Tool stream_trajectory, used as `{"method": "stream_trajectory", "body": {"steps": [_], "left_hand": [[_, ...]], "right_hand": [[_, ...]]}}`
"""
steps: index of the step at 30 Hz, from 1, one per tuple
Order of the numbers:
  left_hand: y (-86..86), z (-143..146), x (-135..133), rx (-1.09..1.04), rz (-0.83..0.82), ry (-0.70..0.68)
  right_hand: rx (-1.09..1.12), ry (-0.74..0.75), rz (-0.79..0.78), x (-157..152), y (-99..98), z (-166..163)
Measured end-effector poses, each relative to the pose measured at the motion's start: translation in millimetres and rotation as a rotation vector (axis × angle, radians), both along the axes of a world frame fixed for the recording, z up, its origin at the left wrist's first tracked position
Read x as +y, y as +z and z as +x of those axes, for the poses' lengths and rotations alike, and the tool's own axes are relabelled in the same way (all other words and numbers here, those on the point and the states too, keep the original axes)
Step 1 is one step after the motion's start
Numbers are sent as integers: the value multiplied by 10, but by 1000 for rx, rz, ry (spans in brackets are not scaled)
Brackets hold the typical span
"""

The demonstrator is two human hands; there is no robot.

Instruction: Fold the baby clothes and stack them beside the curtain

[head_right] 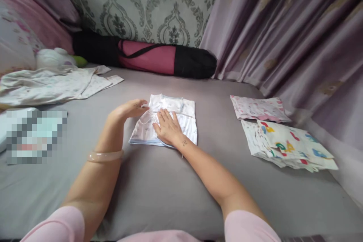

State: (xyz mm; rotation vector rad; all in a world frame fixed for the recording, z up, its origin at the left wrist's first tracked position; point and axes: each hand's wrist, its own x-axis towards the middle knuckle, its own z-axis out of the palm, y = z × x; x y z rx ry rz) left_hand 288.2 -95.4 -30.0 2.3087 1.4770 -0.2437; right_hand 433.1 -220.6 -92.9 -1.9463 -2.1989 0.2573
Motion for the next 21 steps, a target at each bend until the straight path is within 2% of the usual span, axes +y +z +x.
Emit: {"method": "stream_trajectory", "body": {"steps": [6,11,15,18,21], "left_hand": [[65,143,-117,14,42,-85],[42,359,-290,-32,63,-279],[14,541,-419,52,64,-377],[-35,618,-422,81,95,-399],[-109,606,-337,42,150,-390]], "right_hand": [[28,-8,73,-53,29,25],[61,1,26,-490,127,64],[54,44,-4,-757,73,44],[62,53,-2,-775,68,45],[150,110,-98,-723,170,148]]}}
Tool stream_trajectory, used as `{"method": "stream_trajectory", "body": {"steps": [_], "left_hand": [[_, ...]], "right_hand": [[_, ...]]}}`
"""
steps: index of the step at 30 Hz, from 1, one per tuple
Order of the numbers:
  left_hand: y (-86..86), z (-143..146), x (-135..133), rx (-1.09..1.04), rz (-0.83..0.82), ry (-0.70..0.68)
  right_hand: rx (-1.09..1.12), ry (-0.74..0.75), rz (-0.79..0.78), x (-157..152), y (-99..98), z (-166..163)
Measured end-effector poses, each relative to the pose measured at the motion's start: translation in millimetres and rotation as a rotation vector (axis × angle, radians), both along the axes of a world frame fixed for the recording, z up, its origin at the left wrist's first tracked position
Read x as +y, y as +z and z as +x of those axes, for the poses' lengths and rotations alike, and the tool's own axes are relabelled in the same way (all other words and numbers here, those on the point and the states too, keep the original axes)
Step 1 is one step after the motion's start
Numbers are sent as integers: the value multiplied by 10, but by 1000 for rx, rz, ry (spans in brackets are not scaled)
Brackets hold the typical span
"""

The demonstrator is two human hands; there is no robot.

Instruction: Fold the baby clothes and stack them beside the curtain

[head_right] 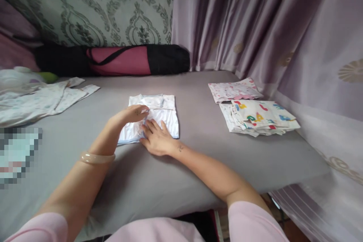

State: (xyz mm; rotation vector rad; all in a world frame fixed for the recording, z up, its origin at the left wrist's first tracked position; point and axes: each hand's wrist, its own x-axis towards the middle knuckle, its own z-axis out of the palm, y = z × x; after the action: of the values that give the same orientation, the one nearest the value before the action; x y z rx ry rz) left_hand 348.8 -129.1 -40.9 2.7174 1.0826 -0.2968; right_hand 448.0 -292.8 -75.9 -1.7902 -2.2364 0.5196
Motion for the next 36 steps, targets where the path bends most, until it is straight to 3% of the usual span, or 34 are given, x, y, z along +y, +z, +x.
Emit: {"method": "stream_trajectory", "body": {"steps": [2,5,10,14,18,24,29,36], "left_hand": [[-53,-57,57,-43,17,-24],[-144,-171,47,-178,58,-147],[-336,-282,-262,-285,43,-340],[-469,-351,-471,-253,69,-341],[-539,-496,-520,-219,77,-316],[-506,-863,-614,-271,78,-274],[-461,-1183,-635,-388,76,-327],[-342,-1426,-611,-347,139,-308]], "right_hand": [[67,31,-65,34,87,145],[15,-77,20,73,139,429],[-158,-138,41,92,-37,736],[-178,-115,2,26,-131,721],[-174,-81,-11,-139,-85,665],[-119,3,-16,-462,9,633],[-63,32,7,-689,59,650],[-14,63,184,-838,22,819]]}}
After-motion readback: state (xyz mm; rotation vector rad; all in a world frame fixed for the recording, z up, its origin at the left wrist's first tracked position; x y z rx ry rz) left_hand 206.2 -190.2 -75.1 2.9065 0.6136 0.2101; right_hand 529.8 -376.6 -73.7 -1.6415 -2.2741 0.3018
